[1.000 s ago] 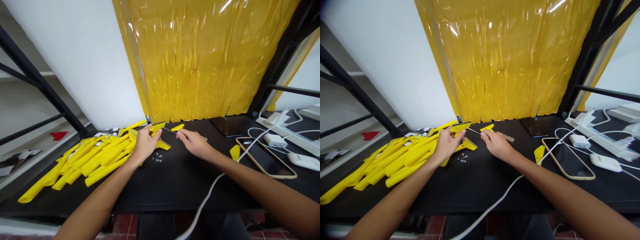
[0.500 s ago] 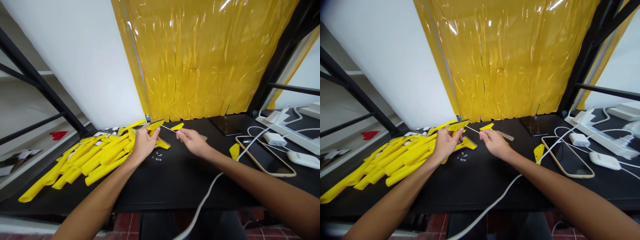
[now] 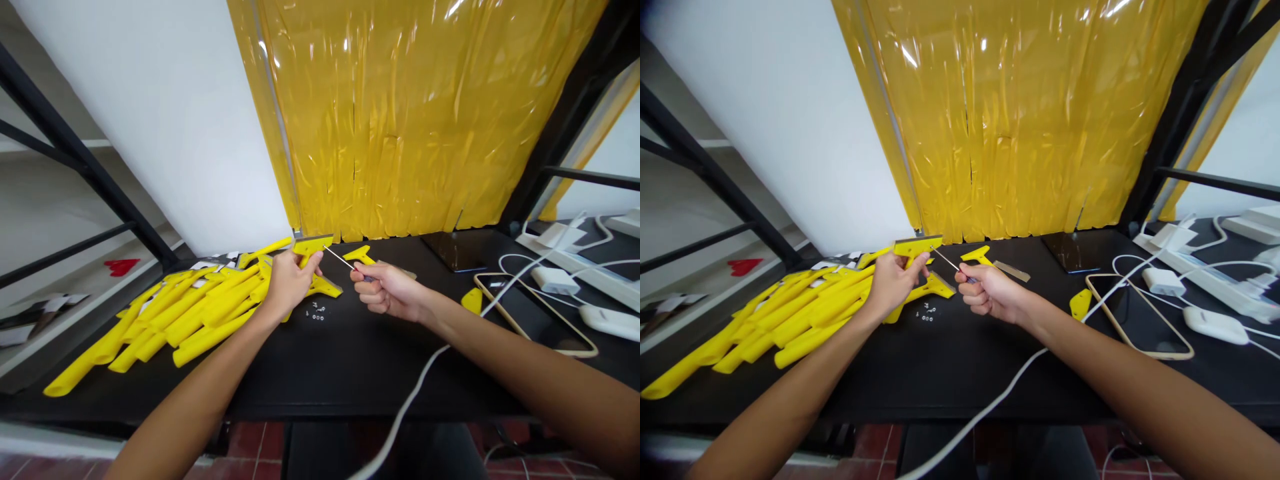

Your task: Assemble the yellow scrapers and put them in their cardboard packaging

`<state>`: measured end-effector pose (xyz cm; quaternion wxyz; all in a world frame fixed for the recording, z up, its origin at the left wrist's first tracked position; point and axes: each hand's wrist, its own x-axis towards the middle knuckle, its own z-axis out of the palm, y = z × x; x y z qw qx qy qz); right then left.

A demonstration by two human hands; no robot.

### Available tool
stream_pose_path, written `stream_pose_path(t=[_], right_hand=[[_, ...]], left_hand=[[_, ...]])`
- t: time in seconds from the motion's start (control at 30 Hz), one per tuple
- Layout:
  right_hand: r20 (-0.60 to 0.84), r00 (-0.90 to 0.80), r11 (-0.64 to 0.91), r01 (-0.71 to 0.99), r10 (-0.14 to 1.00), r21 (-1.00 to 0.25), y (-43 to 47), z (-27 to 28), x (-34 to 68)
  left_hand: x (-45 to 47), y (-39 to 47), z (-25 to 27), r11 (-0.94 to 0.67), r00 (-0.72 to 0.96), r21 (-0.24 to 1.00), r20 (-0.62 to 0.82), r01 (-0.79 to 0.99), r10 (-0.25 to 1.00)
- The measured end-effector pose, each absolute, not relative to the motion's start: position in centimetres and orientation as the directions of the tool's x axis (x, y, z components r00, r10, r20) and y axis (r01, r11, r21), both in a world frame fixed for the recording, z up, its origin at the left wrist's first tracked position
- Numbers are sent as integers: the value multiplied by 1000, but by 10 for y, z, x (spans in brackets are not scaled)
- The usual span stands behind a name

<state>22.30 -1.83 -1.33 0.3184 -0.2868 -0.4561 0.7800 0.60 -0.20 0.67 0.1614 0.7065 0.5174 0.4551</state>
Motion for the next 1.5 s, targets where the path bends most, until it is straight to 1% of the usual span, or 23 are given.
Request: stream_pose_path(t=[0.1,0.2,0.27,0.33,0.37,0.47,0.53,0.57,0.63,0.7,0.73,0.77,0.83,0.87,0.93,1.0,1.07,1.1,1.13,1.2,1.27,1.37,1.5], right_hand=[[-10,-610,-92,-103,793,-990,-10,-25,223],[209,-506,188,-93,837,-978,-2,-34,220],[323,-353,314,-84,878,-946,1,-36,218],[343,-239,351,-7,909,-936,2,-34,217],[325,-232,343,44,917,-938,1,-33,218],[263,-325,331,174,909,-928,-2,-30,220],[241,-344,309,159,907,-938,-5,-30,219],[222,-330,273,116,917,-955,-6,-30,218],[159,-298,160,-20,941,-987,-9,-29,216],[101,-300,60,-143,948,-988,-11,-28,213],[92,-314,34,-186,945,-982,-13,-27,212],[97,-330,26,-211,939,-977,-14,-25,212],[128,-350,68,-179,928,-981,-17,-23,212],[160,-352,128,-110,922,-986,-18,-22,212],[254,-369,317,119,894,-941,-21,-22,213],[354,-466,528,323,811,-786,-22,-27,212],[403,-596,687,382,694,-618,-18,-36,208],[417,-641,737,376,644,-562,-15,-41,206],[423,-670,768,370,610,-523,-12,-47,202],[427,-682,786,377,593,-489,-4,-59,194],[411,-667,769,417,621,-484,1,-68,187],[383,-603,708,515,700,-483,2,-73,178],[369,-599,699,545,711,-462,-3,-71,173]], left_hand=[[5,3,8,-383,14,835,411,394,911],[4,7,9,-273,69,948,265,161,962],[3,5,10,-157,150,981,140,114,979],[3,2,12,-82,238,988,49,130,970],[3,1,12,-71,278,987,28,146,960],[4,-3,13,-109,367,972,25,210,930],[5,-6,11,-173,359,947,67,271,931],[7,-7,10,-226,315,921,123,317,941],[10,-12,8,-374,189,806,322,459,927],[13,-17,6,-504,171,584,531,637,830],[14,-18,5,-542,220,451,589,709,778],[14,-19,3,-563,287,327,608,759,740],[11,-15,2,-556,380,150,585,817,717],[7,-12,1,-534,386,105,576,839,720],[-4,-1,3,-471,334,85,597,878,729],[-15,8,8,-421,244,129,650,898,720],[-23,15,16,-385,135,230,681,894,720],[-25,16,20,-366,60,325,671,872,739],[-26,16,23,-355,-10,446,634,822,773],[-23,14,28,-338,-92,700,499,629,862],[-18,11,31,-292,-55,873,339,391,939],[-13,8,30,-181,48,966,175,183,983],[-13,10,26,-110,154,989,93,102,984]])
